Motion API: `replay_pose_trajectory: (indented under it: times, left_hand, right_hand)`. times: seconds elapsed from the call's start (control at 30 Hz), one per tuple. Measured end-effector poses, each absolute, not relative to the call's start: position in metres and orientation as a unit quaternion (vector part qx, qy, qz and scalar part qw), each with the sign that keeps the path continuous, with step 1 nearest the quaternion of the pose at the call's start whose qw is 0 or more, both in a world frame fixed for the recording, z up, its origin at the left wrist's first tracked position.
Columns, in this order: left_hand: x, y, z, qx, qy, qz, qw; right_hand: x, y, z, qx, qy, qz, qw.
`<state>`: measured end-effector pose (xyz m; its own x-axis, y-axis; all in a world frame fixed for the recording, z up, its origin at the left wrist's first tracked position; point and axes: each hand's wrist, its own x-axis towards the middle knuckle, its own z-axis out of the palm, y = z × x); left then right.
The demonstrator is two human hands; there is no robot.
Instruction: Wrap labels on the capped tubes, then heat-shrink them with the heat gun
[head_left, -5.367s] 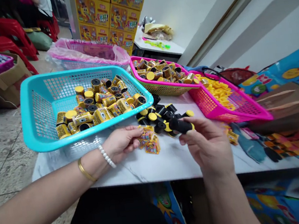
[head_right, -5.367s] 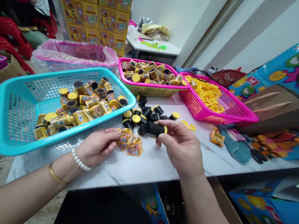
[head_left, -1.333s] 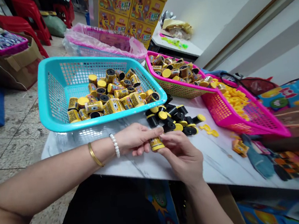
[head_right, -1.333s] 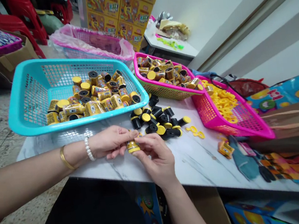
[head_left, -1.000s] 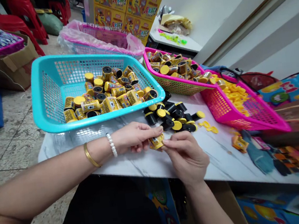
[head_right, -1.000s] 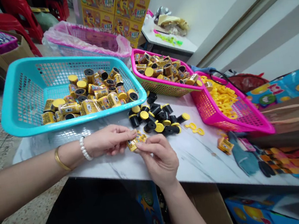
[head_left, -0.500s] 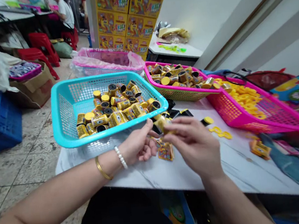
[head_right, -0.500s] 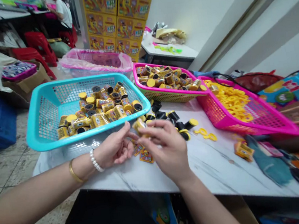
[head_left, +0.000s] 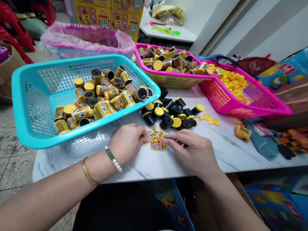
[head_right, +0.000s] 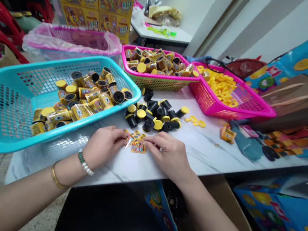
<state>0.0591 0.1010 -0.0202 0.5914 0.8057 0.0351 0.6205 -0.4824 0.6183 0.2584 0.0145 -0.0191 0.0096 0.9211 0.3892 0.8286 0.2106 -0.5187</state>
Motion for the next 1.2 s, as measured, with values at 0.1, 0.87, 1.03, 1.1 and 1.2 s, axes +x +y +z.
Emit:
replay_pose_trajectory:
  times: [0.1, 0.87, 1.03, 1.1, 1.2]
  left_hand:
    - [0.06, 0.102, -0.026, 0.863, 0.409, 0.164, 0.246]
    - [0.063, 0.085, 0.0, 0.591, 0.423, 0.386, 0.568]
    - [0.063, 0.086, 0.003, 0.543, 0.444, 0.367, 0.611]
    - [0.063, 0.087, 0.005, 0.54, 0.444, 0.361, 0.617]
    - [0.064, 0.089, 0.005, 0.537, 0.43, 0.382, 0.617]
  right_hand:
    - [0.261, 0.009, -0.018, -0.646, -0.657, 0.085, 0.379]
    - [0.217, 0.022, -0.029, -0.63, -0.507, 0.288, 0.512]
    - [0.213, 0.022, -0.032, -0.619, -0.537, 0.236, 0.522]
    - [0.213, 0.022, -0.034, -0.613, -0.56, 0.214, 0.515]
    - [0.214, 0.022, -0.036, -0.603, -0.592, 0.192, 0.499]
